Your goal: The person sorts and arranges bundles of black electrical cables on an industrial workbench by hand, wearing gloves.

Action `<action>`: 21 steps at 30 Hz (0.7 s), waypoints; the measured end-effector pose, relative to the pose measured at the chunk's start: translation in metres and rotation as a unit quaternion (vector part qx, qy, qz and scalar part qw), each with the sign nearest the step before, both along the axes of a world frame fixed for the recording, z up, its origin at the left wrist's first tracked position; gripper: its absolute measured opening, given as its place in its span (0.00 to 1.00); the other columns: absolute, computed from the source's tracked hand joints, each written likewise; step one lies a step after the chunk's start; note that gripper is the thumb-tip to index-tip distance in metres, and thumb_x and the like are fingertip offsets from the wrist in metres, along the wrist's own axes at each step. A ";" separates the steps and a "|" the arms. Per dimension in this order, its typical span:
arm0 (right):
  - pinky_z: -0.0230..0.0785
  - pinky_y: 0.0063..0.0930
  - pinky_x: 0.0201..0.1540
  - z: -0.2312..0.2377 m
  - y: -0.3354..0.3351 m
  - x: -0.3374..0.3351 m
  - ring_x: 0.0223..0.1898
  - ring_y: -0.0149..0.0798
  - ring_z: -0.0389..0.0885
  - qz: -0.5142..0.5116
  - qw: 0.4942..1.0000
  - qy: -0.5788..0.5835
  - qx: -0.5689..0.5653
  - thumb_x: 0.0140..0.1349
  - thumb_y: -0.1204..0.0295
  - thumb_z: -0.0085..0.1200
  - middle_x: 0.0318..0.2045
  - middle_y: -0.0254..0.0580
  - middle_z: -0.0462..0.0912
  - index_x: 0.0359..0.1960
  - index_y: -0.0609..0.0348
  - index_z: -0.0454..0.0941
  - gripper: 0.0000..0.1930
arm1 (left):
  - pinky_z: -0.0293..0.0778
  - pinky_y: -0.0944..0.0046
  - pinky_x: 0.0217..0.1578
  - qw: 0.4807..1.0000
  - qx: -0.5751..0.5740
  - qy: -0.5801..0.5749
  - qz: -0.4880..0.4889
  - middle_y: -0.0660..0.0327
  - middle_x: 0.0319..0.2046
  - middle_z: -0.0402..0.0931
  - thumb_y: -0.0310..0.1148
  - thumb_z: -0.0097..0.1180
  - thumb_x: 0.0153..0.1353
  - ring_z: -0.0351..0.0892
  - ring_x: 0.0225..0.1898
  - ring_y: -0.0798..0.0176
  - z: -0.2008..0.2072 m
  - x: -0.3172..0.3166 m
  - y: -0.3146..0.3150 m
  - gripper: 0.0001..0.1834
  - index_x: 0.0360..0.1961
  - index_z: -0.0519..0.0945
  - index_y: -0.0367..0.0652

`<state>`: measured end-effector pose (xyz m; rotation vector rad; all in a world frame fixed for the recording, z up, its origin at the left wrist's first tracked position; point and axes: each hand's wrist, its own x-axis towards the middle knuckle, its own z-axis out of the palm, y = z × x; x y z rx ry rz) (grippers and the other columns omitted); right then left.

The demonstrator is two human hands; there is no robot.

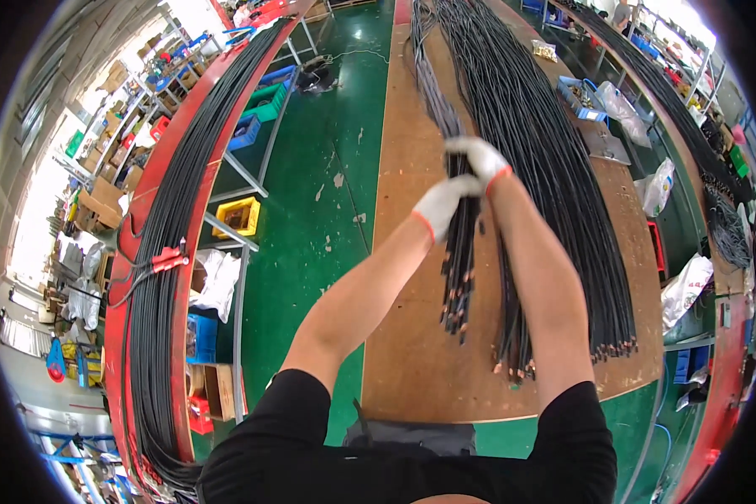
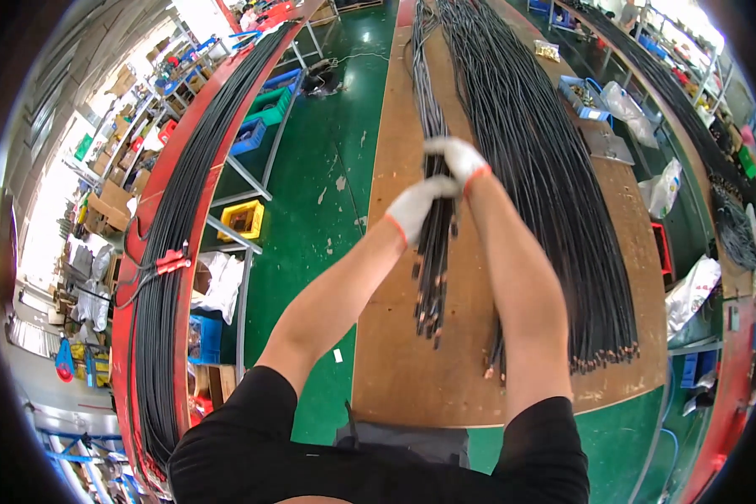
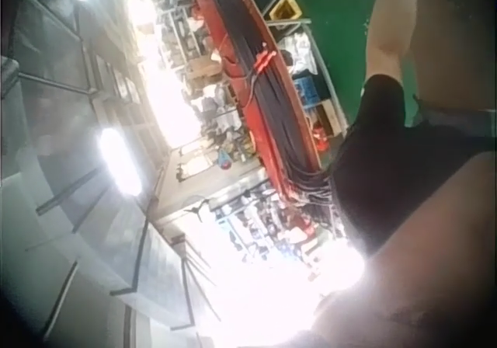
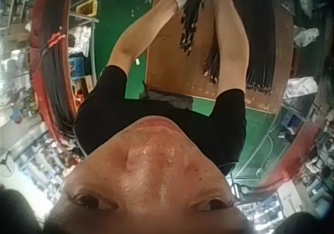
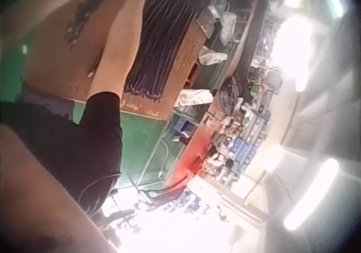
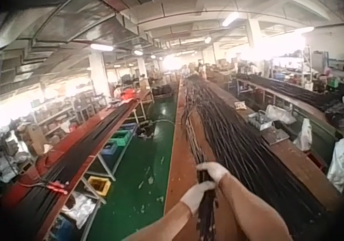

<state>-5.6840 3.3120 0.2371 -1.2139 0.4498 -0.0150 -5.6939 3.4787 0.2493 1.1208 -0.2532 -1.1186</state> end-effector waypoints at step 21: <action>0.81 0.48 0.57 -0.203 0.063 -0.074 0.47 0.43 0.87 -0.029 0.961 -0.020 0.276 0.77 0.39 0.48 0.47 0.43 0.88 0.62 0.52 0.78 0.31 | 0.77 0.62 0.32 0.942 -0.068 0.327 0.021 0.65 0.29 0.78 0.34 0.64 0.64 0.76 0.28 0.65 -0.153 -0.096 0.109 0.09 0.43 0.80 0.44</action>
